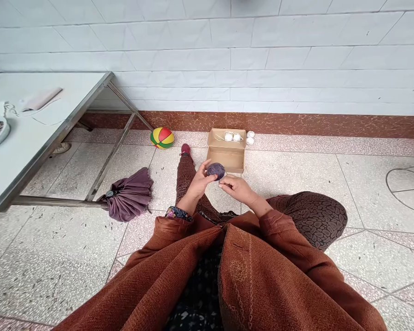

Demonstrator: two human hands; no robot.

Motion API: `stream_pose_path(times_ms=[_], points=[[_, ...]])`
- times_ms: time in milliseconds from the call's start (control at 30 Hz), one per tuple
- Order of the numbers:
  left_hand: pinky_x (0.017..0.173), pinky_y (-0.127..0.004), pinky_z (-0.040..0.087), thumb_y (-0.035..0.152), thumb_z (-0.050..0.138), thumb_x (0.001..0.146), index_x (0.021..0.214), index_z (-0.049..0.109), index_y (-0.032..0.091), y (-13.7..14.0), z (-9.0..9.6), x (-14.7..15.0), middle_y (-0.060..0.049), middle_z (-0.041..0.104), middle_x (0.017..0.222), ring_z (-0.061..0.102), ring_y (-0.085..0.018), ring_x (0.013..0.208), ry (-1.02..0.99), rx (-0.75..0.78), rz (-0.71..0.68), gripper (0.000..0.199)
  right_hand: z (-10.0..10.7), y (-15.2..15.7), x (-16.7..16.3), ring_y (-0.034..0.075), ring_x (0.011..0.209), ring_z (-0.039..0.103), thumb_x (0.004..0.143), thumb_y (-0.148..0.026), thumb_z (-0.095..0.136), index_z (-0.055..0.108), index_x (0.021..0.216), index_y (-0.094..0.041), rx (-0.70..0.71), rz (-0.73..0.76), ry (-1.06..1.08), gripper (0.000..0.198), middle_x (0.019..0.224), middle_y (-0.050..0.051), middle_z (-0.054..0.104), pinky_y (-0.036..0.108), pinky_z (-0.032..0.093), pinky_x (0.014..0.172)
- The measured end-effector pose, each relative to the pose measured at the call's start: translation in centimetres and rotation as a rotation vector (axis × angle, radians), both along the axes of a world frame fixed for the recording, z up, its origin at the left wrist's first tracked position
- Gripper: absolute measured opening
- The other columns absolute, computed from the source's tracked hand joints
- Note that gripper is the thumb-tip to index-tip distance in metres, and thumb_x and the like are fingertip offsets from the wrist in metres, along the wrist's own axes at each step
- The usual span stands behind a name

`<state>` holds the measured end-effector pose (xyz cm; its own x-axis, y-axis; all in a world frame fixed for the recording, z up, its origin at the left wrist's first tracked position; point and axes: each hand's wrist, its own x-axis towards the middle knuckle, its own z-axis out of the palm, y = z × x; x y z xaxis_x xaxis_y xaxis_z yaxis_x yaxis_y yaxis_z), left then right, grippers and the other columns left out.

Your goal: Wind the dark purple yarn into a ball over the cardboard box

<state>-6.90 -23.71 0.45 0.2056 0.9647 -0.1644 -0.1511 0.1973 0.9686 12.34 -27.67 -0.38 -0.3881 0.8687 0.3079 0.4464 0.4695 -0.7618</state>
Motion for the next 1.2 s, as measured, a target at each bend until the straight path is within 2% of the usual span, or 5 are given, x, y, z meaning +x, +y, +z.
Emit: stream_pose_path(times_ms=[300, 433, 600, 967, 1200], points=[[0.107, -0.043, 0.042, 0.031, 0.087, 0.063, 0.146, 0.055, 0.024, -0.9, 1.5, -0.4, -0.009, 0.064, 0.122, 0.059, -0.028, 0.117, -0.124, -0.005, -0.518, 0.090, 0.0, 3.2, 2.1, 0.021, 0.080, 0.064, 0.100, -0.046, 0.060, 0.075, 0.087, -0.024, -0.014, -0.173, 0.118, 0.029, 0.083, 0.005, 0.070, 0.035, 0.052, 0.077], [0.106, -0.041, 0.043, 0.033, 0.082, 0.068, 0.146, 0.054, 0.029, -0.9, 1.7, -0.2, -0.009, 0.060, 0.130, 0.058, -0.026, 0.120, -0.315, -0.077, -0.358, 0.083, -2.3, 1.5, 1.4, 0.021, 0.081, 0.065, 0.101, -0.045, 0.057, 0.073, 0.086, -0.023, -0.075, -0.231, 0.095, 0.030, 0.081, 0.004, 0.070, 0.035, 0.053, 0.078], [0.104, -0.038, 0.042, 0.026, 0.082, 0.063, 0.149, 0.050, 0.025, -0.2, 0.6, -0.1, -0.007, 0.058, 0.121, 0.057, -0.021, 0.109, -0.009, -0.034, -0.025, 0.092, -1.6, -0.3, 0.1, 0.019, 0.078, 0.065, 0.103, -0.045, 0.055, 0.072, 0.090, -0.024, -0.035, 0.021, -0.008, 0.031, 0.084, 0.004, 0.071, 0.032, 0.052, 0.076], [0.097, -0.037, 0.047, 0.029, 0.088, 0.064, 0.146, 0.057, 0.027, -1.0, 1.8, -0.8, -0.007, 0.066, 0.117, 0.061, -0.024, 0.110, -0.165, 0.008, -0.521, 0.087, -0.4, 3.0, 2.1, 0.022, 0.084, 0.065, 0.102, -0.046, 0.057, 0.074, 0.090, -0.024, -0.011, -0.176, 0.128, 0.030, 0.087, 0.005, 0.071, 0.036, 0.052, 0.080], [0.104, -0.040, 0.045, 0.033, 0.083, 0.068, 0.135, 0.064, 0.021, -0.5, 1.4, -0.1, -0.011, 0.067, 0.128, 0.061, -0.027, 0.119, -0.321, -0.116, -0.230, 0.071, -2.7, 0.5, 0.8, 0.022, 0.080, 0.066, 0.102, -0.045, 0.055, 0.071, 0.087, -0.023, -0.082, -0.134, 0.033, 0.031, 0.081, 0.005, 0.070, 0.035, 0.053, 0.077]])
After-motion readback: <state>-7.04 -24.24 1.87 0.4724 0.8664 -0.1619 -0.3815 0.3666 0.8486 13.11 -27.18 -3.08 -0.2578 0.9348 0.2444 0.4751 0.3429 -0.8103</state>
